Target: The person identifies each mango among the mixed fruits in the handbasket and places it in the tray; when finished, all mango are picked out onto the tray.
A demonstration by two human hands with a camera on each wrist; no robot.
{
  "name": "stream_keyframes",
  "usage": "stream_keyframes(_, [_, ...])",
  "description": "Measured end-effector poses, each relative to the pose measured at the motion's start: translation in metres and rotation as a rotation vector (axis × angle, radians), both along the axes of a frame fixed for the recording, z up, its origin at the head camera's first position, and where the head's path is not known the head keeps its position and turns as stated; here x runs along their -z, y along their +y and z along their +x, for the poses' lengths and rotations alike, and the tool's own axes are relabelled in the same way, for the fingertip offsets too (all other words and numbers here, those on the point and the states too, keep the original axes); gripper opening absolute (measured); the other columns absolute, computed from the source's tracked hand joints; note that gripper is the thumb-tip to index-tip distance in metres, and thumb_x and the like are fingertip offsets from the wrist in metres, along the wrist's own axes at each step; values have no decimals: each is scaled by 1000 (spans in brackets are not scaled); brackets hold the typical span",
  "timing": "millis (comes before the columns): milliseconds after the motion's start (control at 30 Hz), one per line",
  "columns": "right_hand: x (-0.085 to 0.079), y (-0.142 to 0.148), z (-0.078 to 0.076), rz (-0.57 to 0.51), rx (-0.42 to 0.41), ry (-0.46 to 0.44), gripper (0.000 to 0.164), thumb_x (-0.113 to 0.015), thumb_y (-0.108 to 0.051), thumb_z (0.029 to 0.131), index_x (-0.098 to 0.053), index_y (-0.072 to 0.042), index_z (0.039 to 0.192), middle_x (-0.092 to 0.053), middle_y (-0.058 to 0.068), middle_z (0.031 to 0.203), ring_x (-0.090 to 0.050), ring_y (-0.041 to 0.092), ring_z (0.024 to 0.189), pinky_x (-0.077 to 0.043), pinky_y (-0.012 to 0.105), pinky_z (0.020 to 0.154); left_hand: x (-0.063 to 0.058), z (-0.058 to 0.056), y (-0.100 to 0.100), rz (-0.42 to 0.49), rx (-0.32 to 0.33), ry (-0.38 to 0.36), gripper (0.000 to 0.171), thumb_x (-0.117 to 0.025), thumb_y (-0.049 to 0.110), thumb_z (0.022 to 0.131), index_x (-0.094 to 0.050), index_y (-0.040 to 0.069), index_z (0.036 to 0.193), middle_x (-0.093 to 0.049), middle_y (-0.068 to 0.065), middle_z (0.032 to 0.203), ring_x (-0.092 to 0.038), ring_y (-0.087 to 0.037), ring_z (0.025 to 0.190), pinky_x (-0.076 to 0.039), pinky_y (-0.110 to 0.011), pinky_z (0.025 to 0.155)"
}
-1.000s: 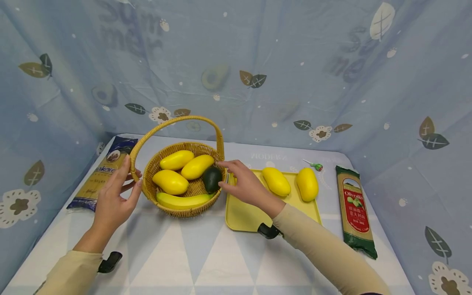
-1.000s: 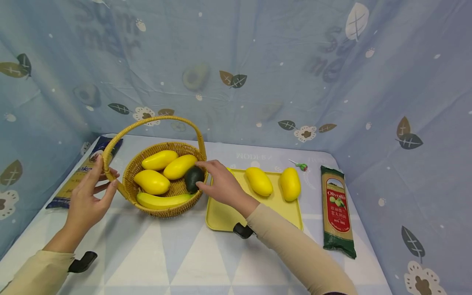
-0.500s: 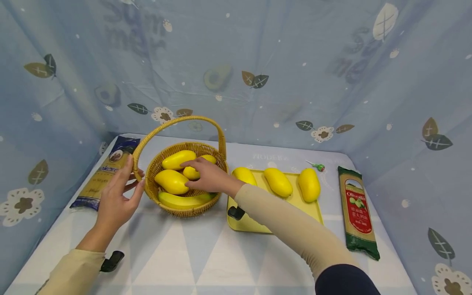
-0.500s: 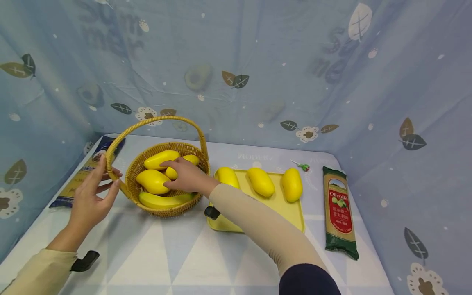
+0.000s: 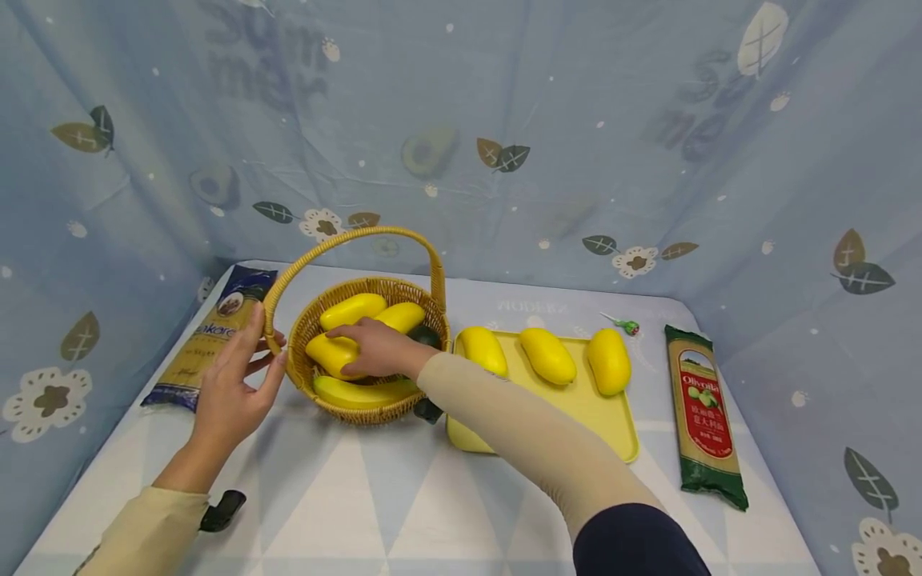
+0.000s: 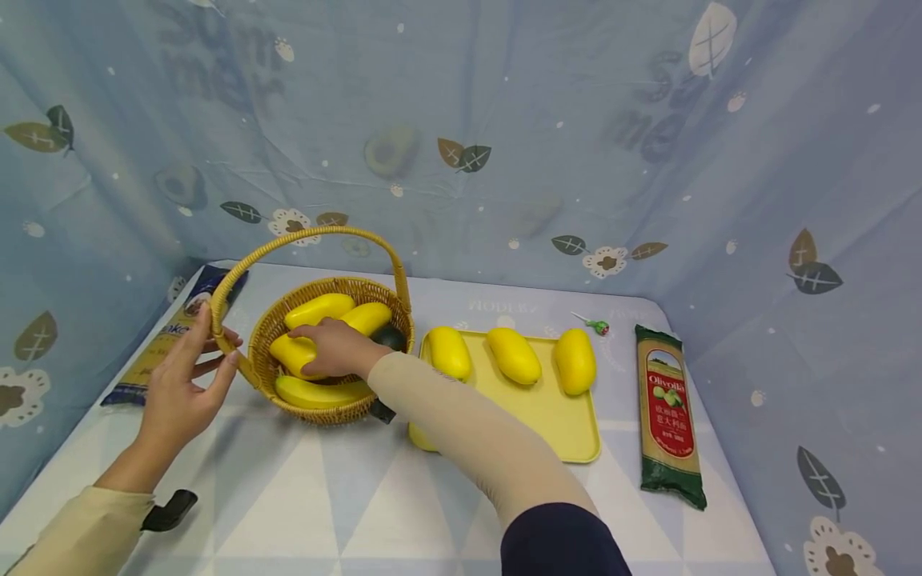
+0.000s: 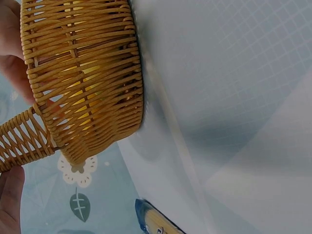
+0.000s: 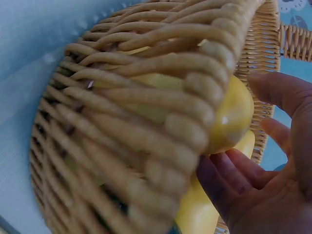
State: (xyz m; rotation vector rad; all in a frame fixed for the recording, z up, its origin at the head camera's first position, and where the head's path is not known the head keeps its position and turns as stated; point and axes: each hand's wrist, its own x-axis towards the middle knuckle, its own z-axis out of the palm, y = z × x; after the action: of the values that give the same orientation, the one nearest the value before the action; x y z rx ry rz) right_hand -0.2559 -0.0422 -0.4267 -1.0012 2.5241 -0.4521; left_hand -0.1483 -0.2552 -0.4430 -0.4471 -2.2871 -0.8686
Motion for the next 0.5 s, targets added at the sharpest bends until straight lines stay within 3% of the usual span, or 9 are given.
stream_keyframes(167, [0, -5, 2, 47, 15, 17, 65, -72, -36, 95, -45, -31, 154, -50, -4, 151, -43, 16, 138, -44, 27, 107, 0, 0, 1, -5, 2, 4, 90, -72, -15, 81, -34, 9, 159, -63, -17, 111, -64, -32, 101, -39, -3, 94])
stream_keyframes(300, [-2, -7, 5, 59, 29, 21, 64, -74, -32, 94, -47, -32, 152, -48, 1, 147, -56, 12, 113, -49, 22, 90, 1, -1, -1, -8, -10, -13, 88, -71, -12, 84, -33, 10, 160, -62, -18, 112, -64, -34, 102, -39, -3, 94])
stream_keyframes(400, [-2, -8, 6, 71, 50, 4, 66, -74, -28, 95, -44, -34, 153, -45, 3, 145, -58, 12, 94, -50, 21, 77, 1, -1, -2, -9, -18, -19, 87, -71, -11, 85, -33, 11, 160, -62, -18, 112, -65, -34, 103, -39, -3, 94])
stream_keyframes(500, [1, -8, 7, 84, 57, -4, 68, -73, -26, 95, -41, -35, 155, -43, 3, 145, -58, 12, 88, -49, 20, 71, 1, 0, -2, -8, -18, -19, 87, -71, -11, 84, -33, 10, 160, -62, -18, 112, -64, -31, 102, -38, -2, 94])
